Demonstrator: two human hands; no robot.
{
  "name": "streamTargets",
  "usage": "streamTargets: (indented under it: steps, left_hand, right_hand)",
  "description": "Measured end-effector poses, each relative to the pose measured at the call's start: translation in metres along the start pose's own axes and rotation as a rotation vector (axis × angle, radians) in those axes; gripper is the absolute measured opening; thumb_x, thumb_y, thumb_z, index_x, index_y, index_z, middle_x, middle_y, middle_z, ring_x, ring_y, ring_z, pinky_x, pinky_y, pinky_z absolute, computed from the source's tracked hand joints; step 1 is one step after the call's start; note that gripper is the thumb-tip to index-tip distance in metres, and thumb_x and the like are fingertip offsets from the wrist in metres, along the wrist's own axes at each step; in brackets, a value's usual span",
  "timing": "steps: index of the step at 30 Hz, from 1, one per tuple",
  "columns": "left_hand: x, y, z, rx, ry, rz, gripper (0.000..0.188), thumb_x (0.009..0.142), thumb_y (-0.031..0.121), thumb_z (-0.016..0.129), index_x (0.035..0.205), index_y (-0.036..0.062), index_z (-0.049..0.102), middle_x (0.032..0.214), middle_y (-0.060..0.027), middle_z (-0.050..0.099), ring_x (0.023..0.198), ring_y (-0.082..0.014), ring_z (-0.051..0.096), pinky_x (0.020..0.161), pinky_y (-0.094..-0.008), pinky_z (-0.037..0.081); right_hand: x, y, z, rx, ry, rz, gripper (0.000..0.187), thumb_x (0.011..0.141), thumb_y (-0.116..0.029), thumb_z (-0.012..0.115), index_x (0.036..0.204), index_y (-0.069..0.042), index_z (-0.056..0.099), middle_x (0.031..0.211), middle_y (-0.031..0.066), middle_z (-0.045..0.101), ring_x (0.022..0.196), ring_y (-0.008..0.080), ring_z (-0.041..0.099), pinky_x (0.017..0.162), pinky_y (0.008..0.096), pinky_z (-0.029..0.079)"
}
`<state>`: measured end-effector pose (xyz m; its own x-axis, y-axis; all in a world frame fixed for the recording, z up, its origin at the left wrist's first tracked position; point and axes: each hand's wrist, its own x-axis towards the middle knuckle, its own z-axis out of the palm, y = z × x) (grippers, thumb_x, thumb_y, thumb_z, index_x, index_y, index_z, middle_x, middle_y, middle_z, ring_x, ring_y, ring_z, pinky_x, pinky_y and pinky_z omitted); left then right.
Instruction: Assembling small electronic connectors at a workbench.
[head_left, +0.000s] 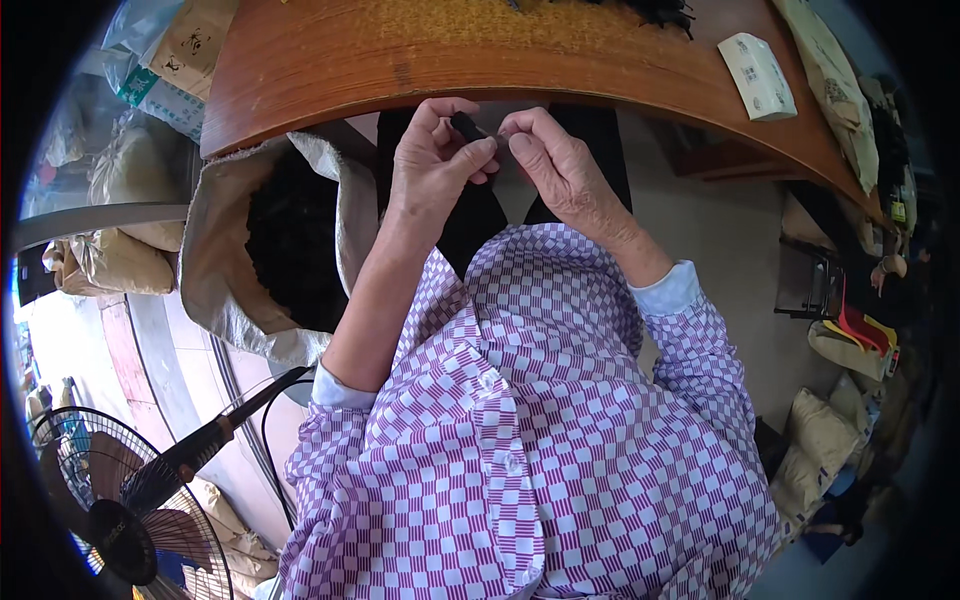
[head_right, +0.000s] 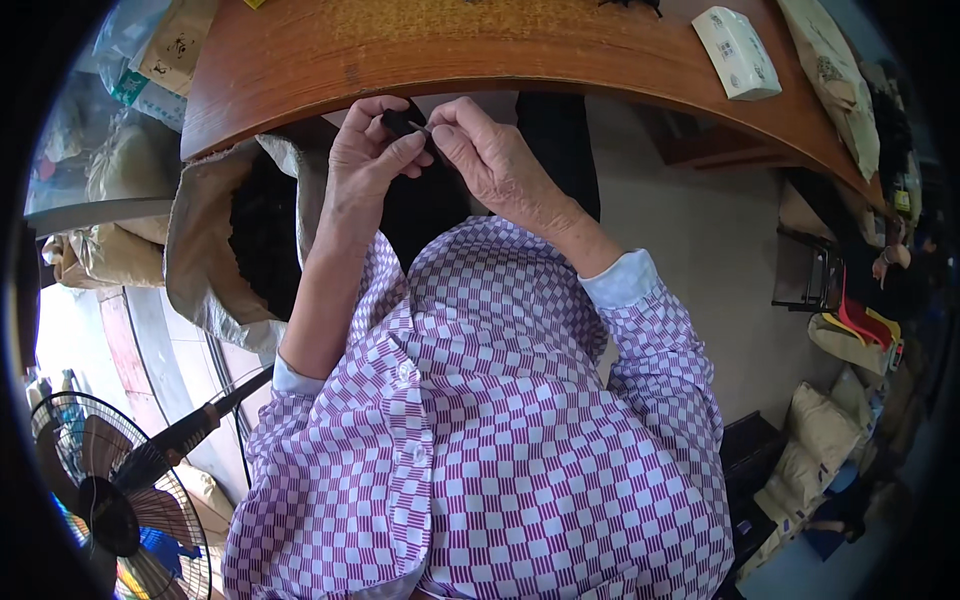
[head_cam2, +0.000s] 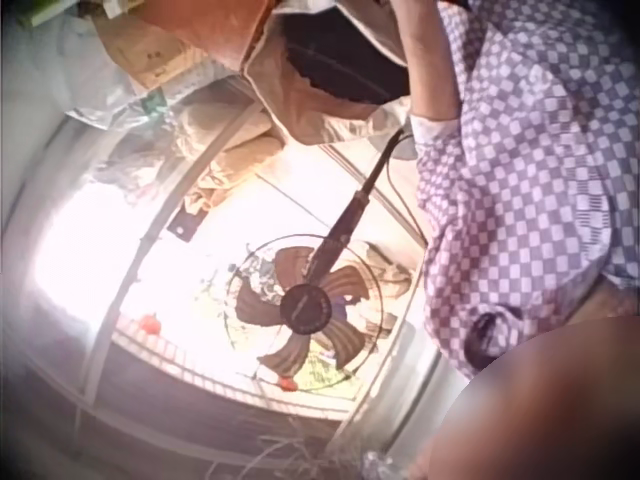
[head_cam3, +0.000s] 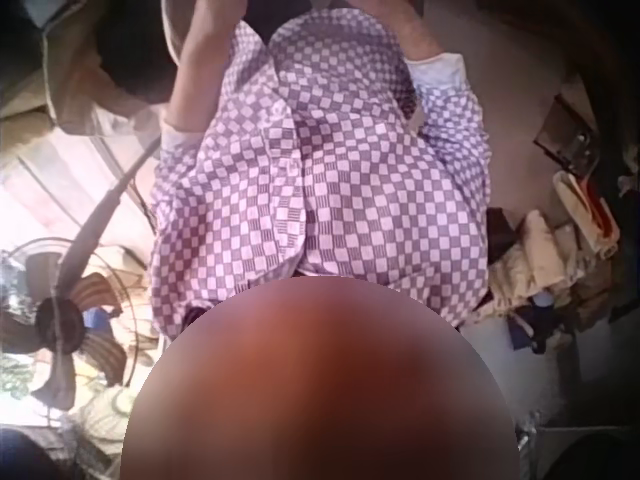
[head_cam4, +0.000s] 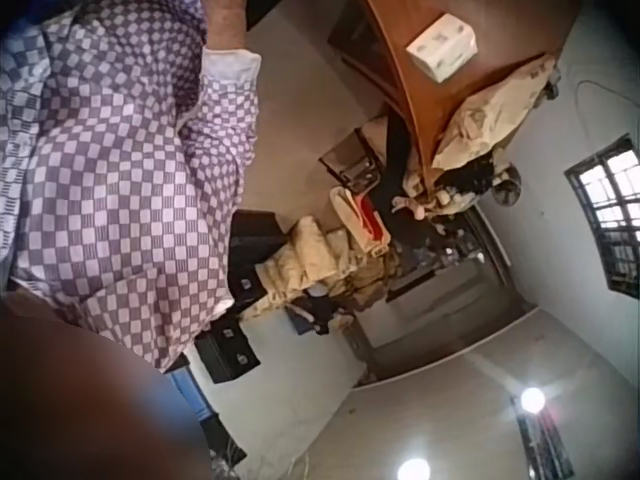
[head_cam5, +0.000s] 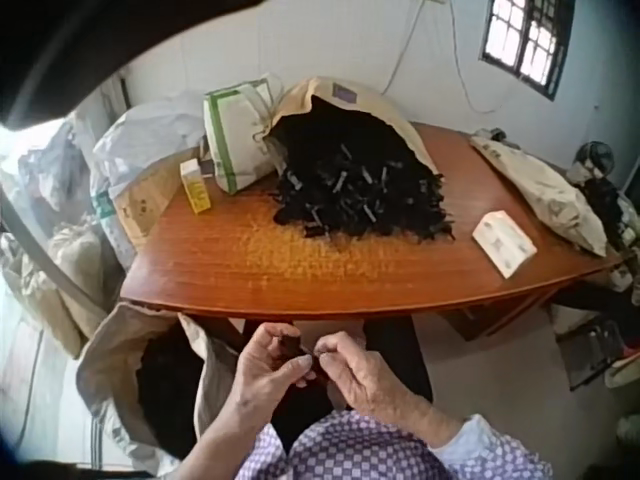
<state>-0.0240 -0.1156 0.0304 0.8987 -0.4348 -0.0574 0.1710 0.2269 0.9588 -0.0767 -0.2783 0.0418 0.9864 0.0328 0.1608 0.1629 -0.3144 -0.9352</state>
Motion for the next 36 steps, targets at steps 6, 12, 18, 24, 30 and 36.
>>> streamTargets:
  steps: [6, 12, 18, 24, 30, 36]
  left_hand:
    - [0.001, -0.008, 0.005, 0.351, 0.032, 0.119, 0.030, 0.082, -0.004, 0.062, 0.108, 0.0043, 0.051, 0.075, -0.0019, 0.056, 0.064, -0.0075, 0.055, 0.058, -0.0220, 0.049]
    - [-0.002, -0.003, 0.003, 0.514, 0.084, 0.147, 0.028, 0.080, -0.005, 0.062, 0.104, 0.0047, 0.051, 0.070, -0.0022, 0.054, 0.062, -0.0069, 0.050, 0.056, -0.0238, 0.046]
    - [-0.003, -0.004, 0.005, 0.717, 0.196, 0.243, 0.027, 0.078, -0.004, 0.061, 0.102, 0.0043, 0.051, 0.079, -0.0104, 0.059, 0.063, -0.0222, 0.059, 0.057, -0.0324, 0.049]
    - [-0.001, -0.007, 0.004, 0.956, 0.241, 0.385, 0.028, 0.077, -0.003, 0.060, 0.102, 0.0053, 0.052, 0.093, -0.0131, 0.060, 0.069, -0.0278, 0.061, 0.059, -0.0349, 0.050]
    - [0.003, -0.017, -0.001, 0.429, 0.153, 0.197, 0.031, 0.083, 0.000, 0.060, 0.112, 0.0061, 0.051, 0.086, -0.0075, 0.060, 0.070, -0.0131, 0.061, 0.059, -0.0271, 0.050]
    - [-0.001, 0.009, -0.002, -0.146, 0.016, -0.012, 0.035, 0.093, 0.004, 0.050, 0.128, 0.0054, 0.047, 0.092, -0.0052, 0.061, 0.075, -0.0085, 0.059, 0.062, -0.0183, 0.045]
  right_hand:
    - [0.005, 0.000, 0.009, -0.038, -0.055, 0.000, 0.021, 0.099, -0.022, 0.048, 0.101, -0.002, 0.053, 0.072, 0.0074, 0.056, 0.063, 0.0119, 0.050, 0.057, 0.0271, 0.042]
    - [0.010, 0.003, 0.017, -0.117, -0.054, 0.004, 0.021, 0.099, -0.020, 0.047, 0.098, 0.000, 0.054, 0.069, 0.0097, 0.056, 0.061, 0.0140, 0.051, 0.055, 0.0291, 0.043]
    - [0.014, 0.009, 0.026, -0.151, -0.030, 0.008, 0.021, 0.099, -0.018, 0.046, 0.100, 0.001, 0.055, 0.069, 0.0100, 0.058, 0.060, 0.0137, 0.054, 0.055, 0.0272, 0.044]
    - [0.018, 0.013, 0.033, -0.167, -0.015, 0.051, 0.023, 0.100, -0.019, 0.044, 0.103, -0.001, 0.057, 0.068, 0.0077, 0.059, 0.059, 0.0121, 0.056, 0.054, 0.0254, 0.045]
    - [0.017, 0.025, 0.025, -0.066, -0.037, 0.037, 0.025, 0.100, -0.023, 0.044, 0.106, -0.002, 0.056, 0.073, 0.0025, 0.058, 0.059, 0.0106, 0.055, 0.055, 0.0240, 0.044]
    - [0.007, 0.019, 0.009, 0.252, 0.011, 0.287, 0.019, 0.099, -0.023, 0.048, 0.104, -0.007, 0.056, 0.073, -0.0018, 0.057, 0.051, 0.0033, 0.044, 0.044, 0.0173, 0.033]
